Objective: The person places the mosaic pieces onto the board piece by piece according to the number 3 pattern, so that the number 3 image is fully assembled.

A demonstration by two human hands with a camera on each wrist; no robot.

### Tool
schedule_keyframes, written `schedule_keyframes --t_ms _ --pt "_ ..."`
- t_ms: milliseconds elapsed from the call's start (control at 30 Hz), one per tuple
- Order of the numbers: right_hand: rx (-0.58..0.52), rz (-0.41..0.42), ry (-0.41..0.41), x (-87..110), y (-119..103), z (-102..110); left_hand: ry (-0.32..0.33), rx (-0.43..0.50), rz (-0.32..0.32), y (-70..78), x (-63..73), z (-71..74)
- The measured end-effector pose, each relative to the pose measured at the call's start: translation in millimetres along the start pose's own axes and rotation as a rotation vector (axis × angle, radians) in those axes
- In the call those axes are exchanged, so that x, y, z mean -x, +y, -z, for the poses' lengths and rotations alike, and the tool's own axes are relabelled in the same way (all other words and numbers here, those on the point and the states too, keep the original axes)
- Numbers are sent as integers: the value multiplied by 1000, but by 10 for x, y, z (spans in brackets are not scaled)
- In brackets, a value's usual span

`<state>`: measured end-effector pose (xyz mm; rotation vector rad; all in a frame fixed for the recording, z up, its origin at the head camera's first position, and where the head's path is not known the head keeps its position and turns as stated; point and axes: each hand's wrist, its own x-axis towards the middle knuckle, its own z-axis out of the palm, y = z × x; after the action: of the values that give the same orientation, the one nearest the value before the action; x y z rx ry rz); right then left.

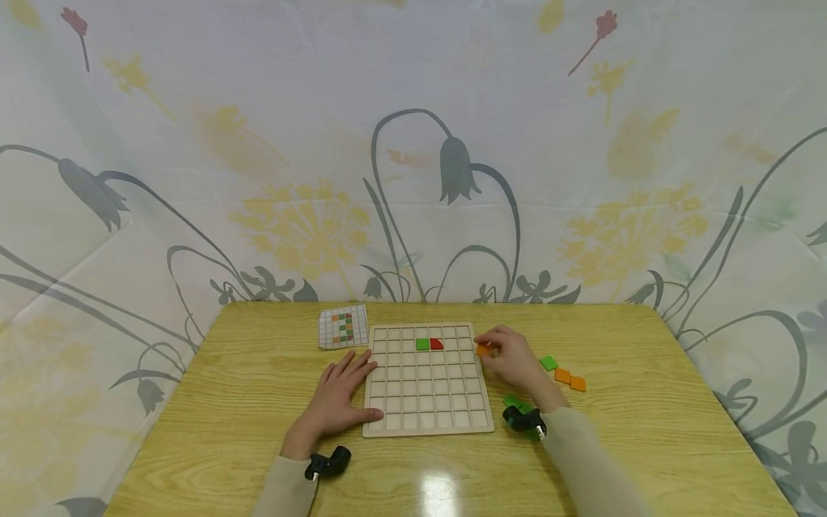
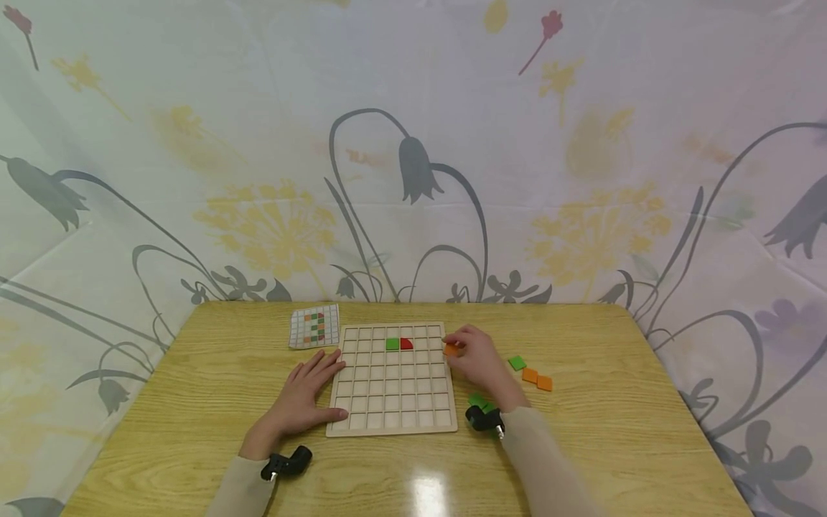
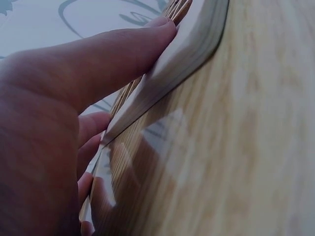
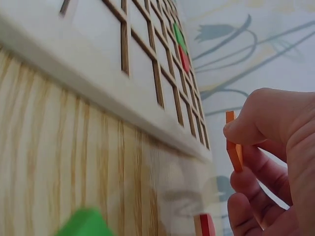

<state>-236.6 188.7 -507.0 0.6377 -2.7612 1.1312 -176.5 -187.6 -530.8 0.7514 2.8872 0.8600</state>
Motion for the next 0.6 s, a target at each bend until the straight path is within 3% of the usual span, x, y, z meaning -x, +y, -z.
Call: schedule_keyframes --t_ms 600 --pt "-106 -18 -41 -232 -155 -324 -2 0 2 9 2 8"
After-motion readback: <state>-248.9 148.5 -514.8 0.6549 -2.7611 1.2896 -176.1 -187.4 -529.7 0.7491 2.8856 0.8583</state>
